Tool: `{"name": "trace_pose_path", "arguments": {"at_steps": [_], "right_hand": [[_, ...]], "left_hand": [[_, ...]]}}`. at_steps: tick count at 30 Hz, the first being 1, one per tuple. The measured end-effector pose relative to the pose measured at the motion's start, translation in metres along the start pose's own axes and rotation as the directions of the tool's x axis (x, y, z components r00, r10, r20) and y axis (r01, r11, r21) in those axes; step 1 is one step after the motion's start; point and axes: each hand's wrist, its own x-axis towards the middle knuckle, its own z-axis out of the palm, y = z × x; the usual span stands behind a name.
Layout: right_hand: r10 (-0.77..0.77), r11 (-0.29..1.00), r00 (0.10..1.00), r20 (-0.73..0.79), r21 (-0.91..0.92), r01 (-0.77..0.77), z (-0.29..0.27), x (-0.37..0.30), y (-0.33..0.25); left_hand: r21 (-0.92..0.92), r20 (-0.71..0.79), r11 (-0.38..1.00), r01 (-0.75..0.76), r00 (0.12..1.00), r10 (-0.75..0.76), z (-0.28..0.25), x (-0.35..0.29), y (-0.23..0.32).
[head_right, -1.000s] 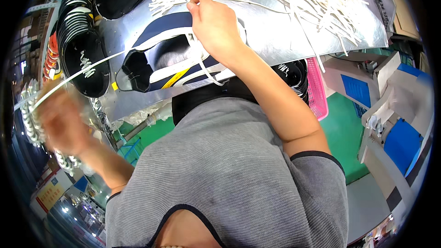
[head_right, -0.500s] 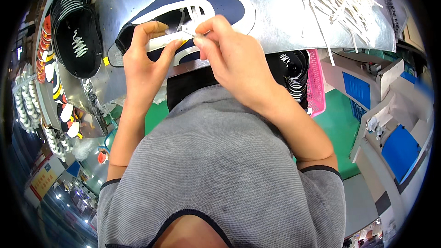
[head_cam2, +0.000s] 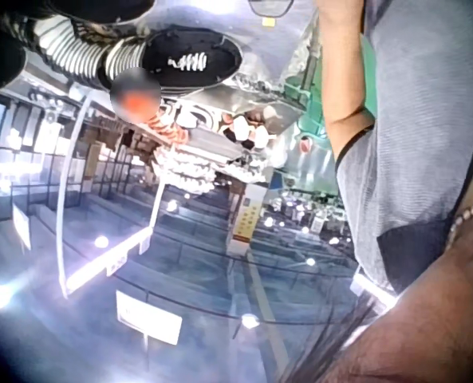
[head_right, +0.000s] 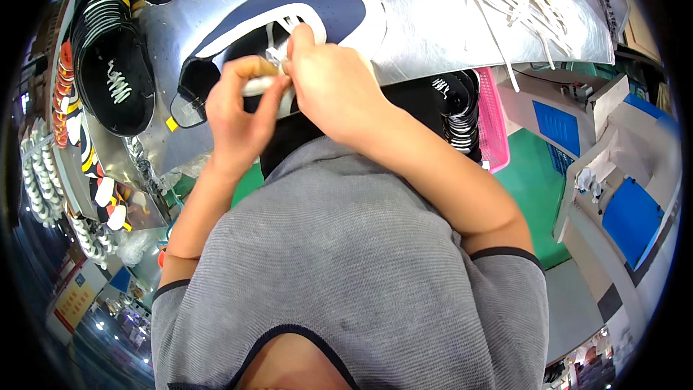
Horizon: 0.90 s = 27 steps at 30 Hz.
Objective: The person threads white laces through the eyelets of blue and yellow sneakers, using a small metal hook tool to pull the laces through the holes.
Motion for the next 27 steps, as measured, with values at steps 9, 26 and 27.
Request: {"name": "trace_pose_path", "arguments": {"at_steps": [9, 26, 27], "right_hand": [[-0.128, 0.988, 0.986, -0.109, -0.101, 0.117, -0.056, -0.003, -0.015], [-0.261, 0.719, 0.906, -0.333, 0.56, 0.412, -0.092, 0.048, -0.021], [-0.113, 0.707, 0.965, -0.236, 0.663, 0.245, -0.069, 0.049, -0.02]], "left_hand": [[0.156, -0.077, 0.983, -0.097, 0.991, 0.11, -0.004, -0.011, 0.0], [0.001, 0.015, 0.998, -0.063, 0.998, 0.063, -0.019, -0.012, 0.002], [-0.01, 0.033, 0.999, -0.052, 0.998, 0.052, -0.021, -0.007, 0.003]]}}
